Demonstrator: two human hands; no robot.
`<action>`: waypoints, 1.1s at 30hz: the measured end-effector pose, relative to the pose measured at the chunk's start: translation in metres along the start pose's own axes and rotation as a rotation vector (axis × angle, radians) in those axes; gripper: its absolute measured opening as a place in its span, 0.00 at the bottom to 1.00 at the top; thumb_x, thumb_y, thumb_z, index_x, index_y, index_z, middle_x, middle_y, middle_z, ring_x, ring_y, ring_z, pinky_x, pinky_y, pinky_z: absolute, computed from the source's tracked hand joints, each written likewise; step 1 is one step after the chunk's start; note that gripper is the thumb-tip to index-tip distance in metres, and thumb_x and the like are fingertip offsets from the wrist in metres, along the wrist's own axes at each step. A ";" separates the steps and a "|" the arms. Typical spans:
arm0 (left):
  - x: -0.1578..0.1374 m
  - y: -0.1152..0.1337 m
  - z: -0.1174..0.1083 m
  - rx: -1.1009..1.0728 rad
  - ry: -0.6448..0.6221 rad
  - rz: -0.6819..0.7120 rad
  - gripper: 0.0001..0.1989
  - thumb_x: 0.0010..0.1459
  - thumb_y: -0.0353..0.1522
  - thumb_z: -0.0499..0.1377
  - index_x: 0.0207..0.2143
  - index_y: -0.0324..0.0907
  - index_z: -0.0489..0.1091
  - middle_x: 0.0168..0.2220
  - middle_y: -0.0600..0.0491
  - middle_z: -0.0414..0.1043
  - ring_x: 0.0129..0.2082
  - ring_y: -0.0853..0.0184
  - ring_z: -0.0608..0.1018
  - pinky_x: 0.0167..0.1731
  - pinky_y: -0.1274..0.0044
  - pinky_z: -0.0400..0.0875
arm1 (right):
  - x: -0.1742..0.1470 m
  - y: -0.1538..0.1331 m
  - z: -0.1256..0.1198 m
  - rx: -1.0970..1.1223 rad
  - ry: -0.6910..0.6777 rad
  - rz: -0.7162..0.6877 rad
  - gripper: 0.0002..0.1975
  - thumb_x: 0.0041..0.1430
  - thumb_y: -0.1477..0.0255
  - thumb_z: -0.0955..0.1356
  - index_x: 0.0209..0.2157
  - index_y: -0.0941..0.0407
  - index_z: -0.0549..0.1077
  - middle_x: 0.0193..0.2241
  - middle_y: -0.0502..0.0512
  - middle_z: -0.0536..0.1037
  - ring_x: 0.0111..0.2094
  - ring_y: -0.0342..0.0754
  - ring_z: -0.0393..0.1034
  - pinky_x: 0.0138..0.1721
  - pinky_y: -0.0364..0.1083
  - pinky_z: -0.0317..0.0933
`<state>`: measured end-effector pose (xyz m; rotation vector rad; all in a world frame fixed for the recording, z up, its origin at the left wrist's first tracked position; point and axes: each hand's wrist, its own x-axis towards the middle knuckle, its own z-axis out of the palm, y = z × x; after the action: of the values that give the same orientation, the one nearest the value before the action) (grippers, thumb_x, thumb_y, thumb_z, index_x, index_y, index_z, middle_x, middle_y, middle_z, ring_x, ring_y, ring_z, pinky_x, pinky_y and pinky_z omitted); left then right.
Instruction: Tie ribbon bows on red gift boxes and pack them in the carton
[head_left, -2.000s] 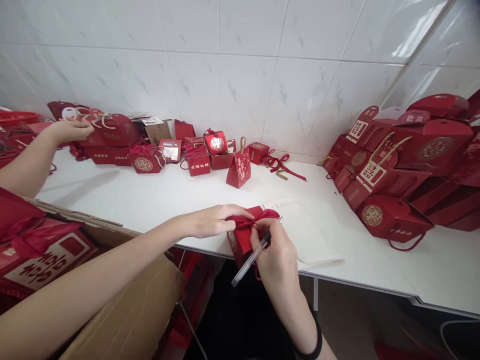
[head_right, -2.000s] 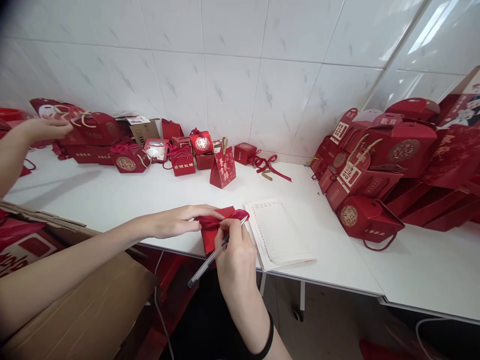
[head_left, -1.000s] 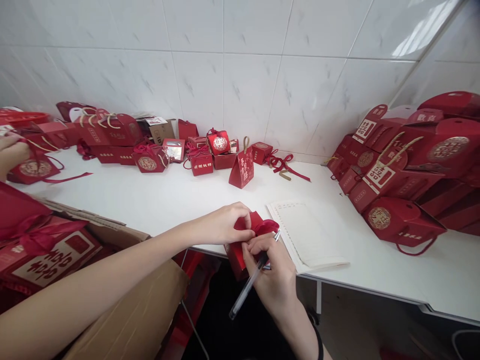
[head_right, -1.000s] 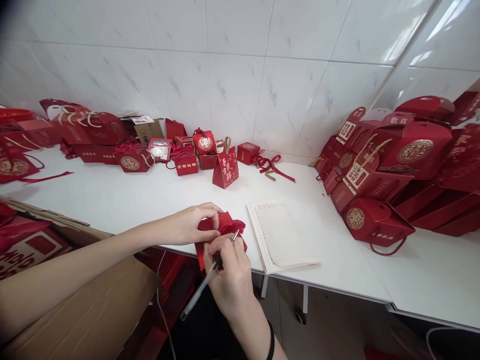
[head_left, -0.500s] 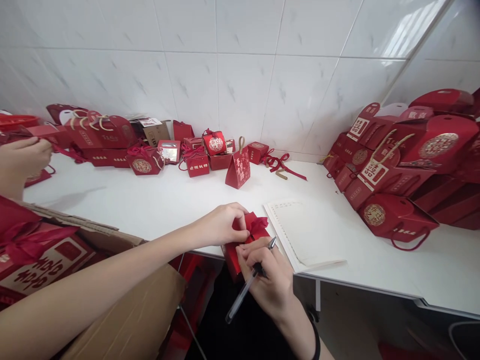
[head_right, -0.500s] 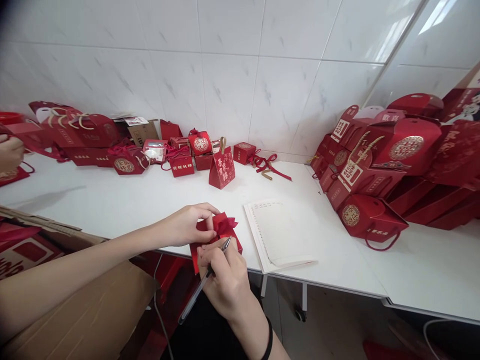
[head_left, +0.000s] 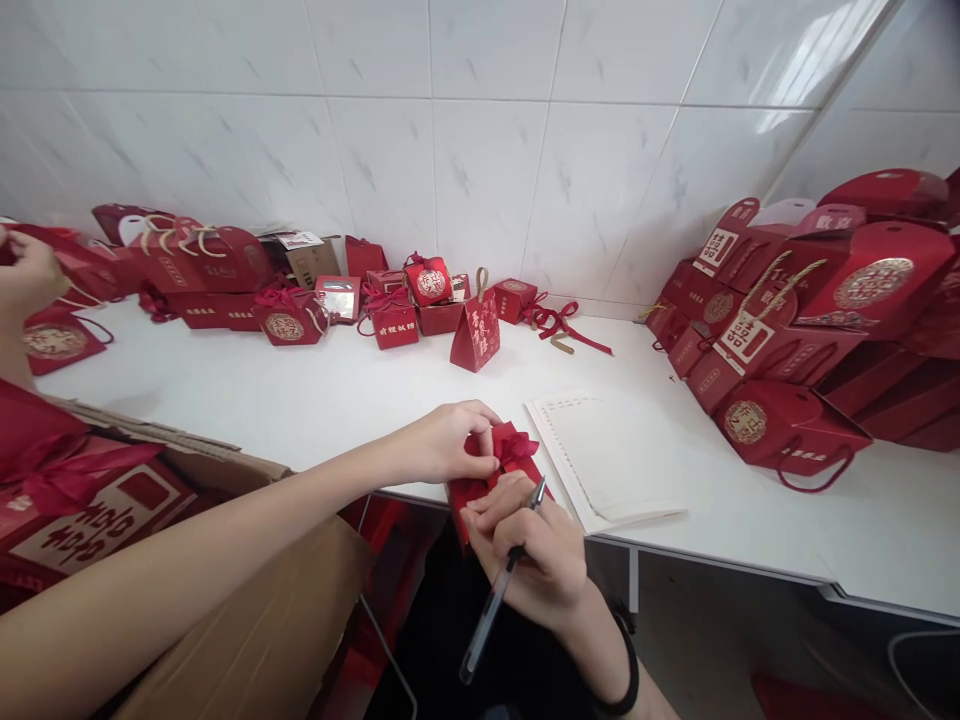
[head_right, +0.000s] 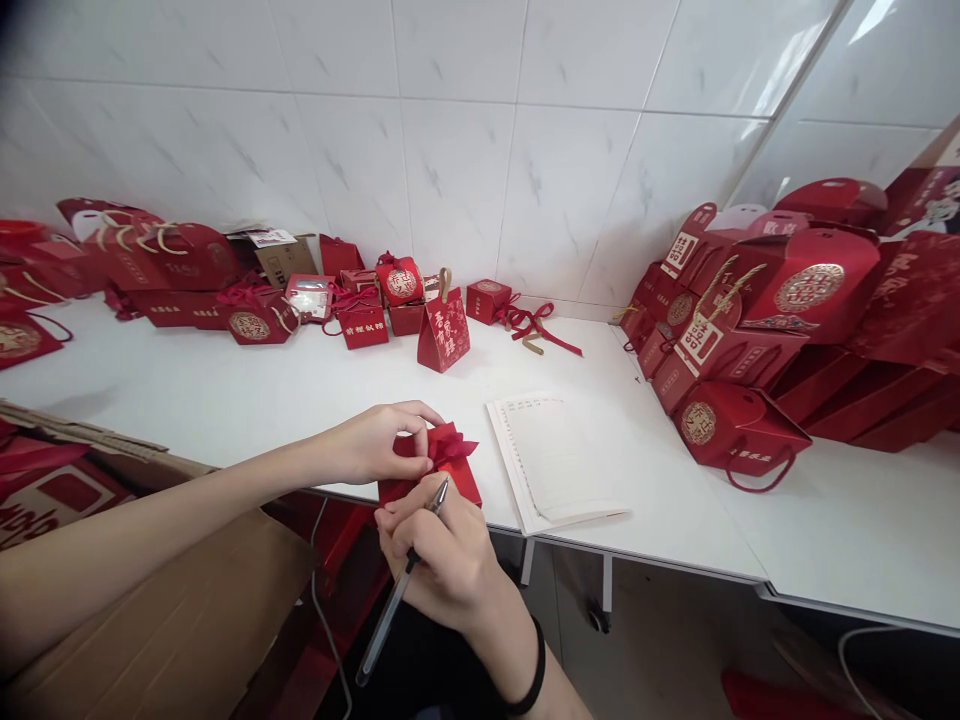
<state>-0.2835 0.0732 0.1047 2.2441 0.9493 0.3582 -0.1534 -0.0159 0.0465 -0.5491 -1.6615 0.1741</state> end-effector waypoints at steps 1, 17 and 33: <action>0.000 0.000 0.000 0.002 0.004 0.005 0.07 0.47 0.32 0.59 0.20 0.41 0.69 0.47 0.52 0.69 0.47 0.63 0.71 0.44 0.76 0.66 | 0.001 -0.001 0.000 0.027 0.008 -0.001 0.16 0.54 0.88 0.65 0.25 0.55 0.58 0.26 0.49 0.67 0.26 0.42 0.66 0.25 0.42 0.64; 0.005 -0.021 -0.017 0.060 -0.004 0.147 0.07 0.55 0.33 0.56 0.27 0.41 0.71 0.49 0.52 0.68 0.47 0.66 0.71 0.48 0.75 0.62 | 0.011 0.116 -0.073 -0.711 -0.288 0.371 0.14 0.64 0.62 0.59 0.39 0.61 0.61 0.29 0.61 0.69 0.29 0.53 0.66 0.28 0.47 0.60; 0.004 -0.021 -0.014 0.104 0.129 0.126 0.07 0.53 0.35 0.56 0.27 0.41 0.68 0.42 0.52 0.68 0.40 0.66 0.72 0.42 0.73 0.65 | 0.040 0.063 -0.046 -0.030 -0.300 0.710 0.18 0.58 0.56 0.63 0.29 0.57 0.69 0.28 0.53 0.73 0.30 0.47 0.66 0.31 0.44 0.59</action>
<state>-0.2987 0.0933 0.1007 2.4064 0.9134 0.5268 -0.0955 0.0477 0.0643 -1.1674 -1.6913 0.7800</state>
